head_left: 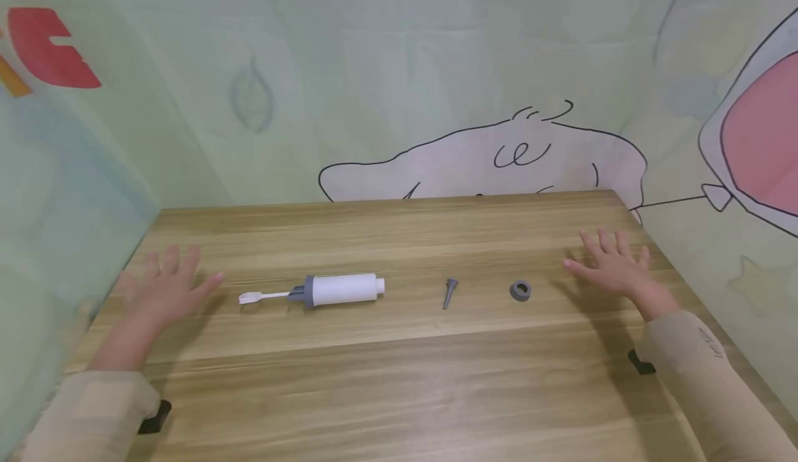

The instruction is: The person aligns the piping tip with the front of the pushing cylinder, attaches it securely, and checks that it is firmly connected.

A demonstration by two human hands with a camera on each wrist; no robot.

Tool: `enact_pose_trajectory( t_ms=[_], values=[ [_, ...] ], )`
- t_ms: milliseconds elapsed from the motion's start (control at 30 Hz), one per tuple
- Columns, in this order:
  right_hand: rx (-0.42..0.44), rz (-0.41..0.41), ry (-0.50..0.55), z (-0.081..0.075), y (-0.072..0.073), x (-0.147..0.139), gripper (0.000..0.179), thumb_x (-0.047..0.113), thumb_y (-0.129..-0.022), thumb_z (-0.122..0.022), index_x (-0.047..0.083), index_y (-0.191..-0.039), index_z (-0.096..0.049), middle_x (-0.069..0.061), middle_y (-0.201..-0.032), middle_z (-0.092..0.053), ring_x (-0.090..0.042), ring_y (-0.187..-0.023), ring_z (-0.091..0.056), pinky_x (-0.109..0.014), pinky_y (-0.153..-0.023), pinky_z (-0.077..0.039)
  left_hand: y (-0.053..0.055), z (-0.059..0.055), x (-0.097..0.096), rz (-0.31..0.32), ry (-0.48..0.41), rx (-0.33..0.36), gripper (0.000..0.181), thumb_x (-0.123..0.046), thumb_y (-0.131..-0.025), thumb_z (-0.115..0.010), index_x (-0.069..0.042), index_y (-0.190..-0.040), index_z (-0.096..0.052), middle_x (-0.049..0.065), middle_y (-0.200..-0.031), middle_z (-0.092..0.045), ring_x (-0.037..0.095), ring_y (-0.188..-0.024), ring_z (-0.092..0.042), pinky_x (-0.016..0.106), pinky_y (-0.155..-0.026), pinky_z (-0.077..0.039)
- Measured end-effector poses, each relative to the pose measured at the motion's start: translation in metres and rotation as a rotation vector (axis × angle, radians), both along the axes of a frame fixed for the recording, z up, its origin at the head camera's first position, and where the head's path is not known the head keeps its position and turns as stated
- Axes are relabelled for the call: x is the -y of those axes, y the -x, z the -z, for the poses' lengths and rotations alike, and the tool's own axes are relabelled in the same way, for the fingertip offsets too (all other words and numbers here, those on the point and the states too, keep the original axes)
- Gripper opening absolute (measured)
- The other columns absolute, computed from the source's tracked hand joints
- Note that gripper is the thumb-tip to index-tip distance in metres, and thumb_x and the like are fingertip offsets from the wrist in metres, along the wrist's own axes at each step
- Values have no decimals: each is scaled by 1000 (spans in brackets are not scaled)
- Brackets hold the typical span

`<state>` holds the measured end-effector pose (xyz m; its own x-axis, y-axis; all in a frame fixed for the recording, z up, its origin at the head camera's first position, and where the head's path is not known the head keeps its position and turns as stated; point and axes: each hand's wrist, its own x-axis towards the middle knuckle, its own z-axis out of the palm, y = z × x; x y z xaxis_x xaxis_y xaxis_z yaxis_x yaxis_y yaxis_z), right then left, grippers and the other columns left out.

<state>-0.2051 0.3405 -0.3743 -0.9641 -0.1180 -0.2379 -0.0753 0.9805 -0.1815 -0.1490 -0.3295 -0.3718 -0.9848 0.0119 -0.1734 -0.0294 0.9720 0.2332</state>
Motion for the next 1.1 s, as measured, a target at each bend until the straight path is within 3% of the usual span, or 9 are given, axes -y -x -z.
enact_pose_trajectory(
  t_ms=[400,733,1100],
  values=[
    [-42,-46,9,-8,-1,15,86,65,-82,-33,16,-142,2,-20,-144,16,-42,-127,25,-71,-86,17,13,-11,-35,58,-15,-29,85,-64,-85,-24,-9,-141,7,31,-140,15,49,-122,25,72,-83,18],
    [-62,-80,-5,-15,-4,26,86,67,-81,-32,18,-142,5,-18,-144,18,-39,-127,26,-70,-88,16,18,-22,-67,119,10,-72,82,-64,-85,-25,-11,-142,1,28,-143,8,48,-127,17,72,-86,16],
    [-104,-109,-5,-17,-6,39,83,63,-83,-36,20,-142,3,-15,-146,15,-36,-130,23,-69,-90,14,24,-25,-101,183,2,-117,79,-62,-86,-29,-12,-143,-6,25,-145,2,45,-130,14,69,-90,17]
  ],
)
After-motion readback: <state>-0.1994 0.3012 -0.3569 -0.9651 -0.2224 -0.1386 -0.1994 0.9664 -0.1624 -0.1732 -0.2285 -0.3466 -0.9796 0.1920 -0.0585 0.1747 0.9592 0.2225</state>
